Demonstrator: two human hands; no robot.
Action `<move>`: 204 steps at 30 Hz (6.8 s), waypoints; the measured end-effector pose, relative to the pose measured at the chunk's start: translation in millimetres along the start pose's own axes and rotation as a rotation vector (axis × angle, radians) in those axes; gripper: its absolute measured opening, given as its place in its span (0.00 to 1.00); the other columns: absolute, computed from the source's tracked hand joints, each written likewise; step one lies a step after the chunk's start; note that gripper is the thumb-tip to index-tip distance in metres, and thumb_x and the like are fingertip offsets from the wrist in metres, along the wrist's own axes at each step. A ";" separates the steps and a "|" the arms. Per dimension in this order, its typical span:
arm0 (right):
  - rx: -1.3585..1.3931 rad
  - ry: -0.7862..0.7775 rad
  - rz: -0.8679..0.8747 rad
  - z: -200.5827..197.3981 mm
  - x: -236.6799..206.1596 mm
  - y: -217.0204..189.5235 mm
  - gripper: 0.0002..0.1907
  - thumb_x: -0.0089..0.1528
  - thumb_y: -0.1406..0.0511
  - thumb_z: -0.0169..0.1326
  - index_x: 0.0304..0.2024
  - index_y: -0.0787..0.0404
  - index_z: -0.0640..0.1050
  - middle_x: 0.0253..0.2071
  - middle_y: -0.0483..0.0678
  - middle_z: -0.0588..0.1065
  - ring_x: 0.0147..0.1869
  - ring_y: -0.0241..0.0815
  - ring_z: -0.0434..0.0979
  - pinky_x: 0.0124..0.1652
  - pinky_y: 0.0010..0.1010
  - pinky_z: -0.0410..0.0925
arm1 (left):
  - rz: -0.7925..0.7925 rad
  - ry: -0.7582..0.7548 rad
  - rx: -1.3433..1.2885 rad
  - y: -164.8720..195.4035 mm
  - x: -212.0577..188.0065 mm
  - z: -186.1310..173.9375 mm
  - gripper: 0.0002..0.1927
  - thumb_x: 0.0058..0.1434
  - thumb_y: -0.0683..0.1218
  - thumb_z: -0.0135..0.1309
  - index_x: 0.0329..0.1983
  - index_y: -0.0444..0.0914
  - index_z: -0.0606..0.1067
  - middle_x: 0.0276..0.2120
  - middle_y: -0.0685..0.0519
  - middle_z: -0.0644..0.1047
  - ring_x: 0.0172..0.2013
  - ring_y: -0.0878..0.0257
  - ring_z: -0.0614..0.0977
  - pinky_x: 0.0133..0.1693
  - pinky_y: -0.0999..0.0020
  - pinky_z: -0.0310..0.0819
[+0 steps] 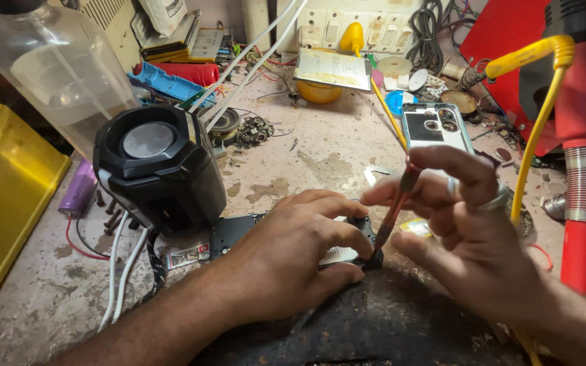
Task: The person uses a screwdriver and tweezers to remove screws and small components from a disassembled smartphone. They then open a parts organizer and place a removed component into a small plastic bag.
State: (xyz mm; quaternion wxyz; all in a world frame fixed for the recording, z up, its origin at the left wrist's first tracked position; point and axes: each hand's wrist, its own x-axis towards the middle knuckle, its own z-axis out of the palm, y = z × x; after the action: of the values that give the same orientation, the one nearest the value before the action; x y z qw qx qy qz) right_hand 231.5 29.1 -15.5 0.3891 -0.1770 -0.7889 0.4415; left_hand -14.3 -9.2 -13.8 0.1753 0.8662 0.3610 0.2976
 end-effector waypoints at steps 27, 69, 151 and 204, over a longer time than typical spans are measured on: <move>-0.163 0.170 0.049 -9.9 5.7 -6.6 0.38 0.60 0.75 0.60 0.66 0.52 0.56 0.46 0.55 0.79 0.49 0.40 0.84 0.39 0.29 0.82 | 0.043 0.132 0.105 12.0 0.4 7.6 0.06 0.53 0.46 0.63 0.33 0.43 0.82 0.47 0.50 0.80 0.54 0.49 0.78 0.57 0.51 0.68; -0.401 0.382 -0.142 -38.4 16.7 8.2 0.35 0.68 0.75 0.62 0.69 0.59 0.55 0.46 0.55 0.76 0.48 0.41 0.84 0.52 0.32 0.79 | -0.072 -0.537 0.536 47.5 47.5 8.2 0.07 0.58 0.40 0.53 0.28 0.36 0.81 0.31 0.45 0.81 0.34 0.52 0.85 0.38 0.59 0.80; -0.175 0.107 0.014 3.7 6.2 -14.3 0.30 0.62 0.78 0.54 0.62 0.55 0.59 0.47 0.53 0.76 0.49 0.40 0.81 0.43 0.28 0.76 | -0.008 0.055 -0.026 -5.1 11.3 7.7 0.08 0.53 0.47 0.64 0.36 0.45 0.84 0.51 0.51 0.80 0.56 0.51 0.79 0.56 0.58 0.72; -0.958 -0.107 0.865 -24.5 27.7 -16.8 0.15 0.60 0.56 0.63 0.48 0.51 0.84 0.35 0.43 0.86 0.32 0.35 0.82 0.34 0.27 0.80 | -0.011 0.172 0.469 31.8 11.3 28.3 0.06 0.49 0.40 0.57 0.30 0.36 0.74 0.32 0.48 0.76 0.37 0.53 0.80 0.38 0.59 0.74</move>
State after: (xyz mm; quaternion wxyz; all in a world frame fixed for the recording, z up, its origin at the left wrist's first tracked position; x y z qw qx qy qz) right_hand 233.9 50.8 18.7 0.0139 -0.6107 -0.7742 0.1659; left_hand 26.8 -25.0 -14.5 -0.0602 0.8528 0.4384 0.2775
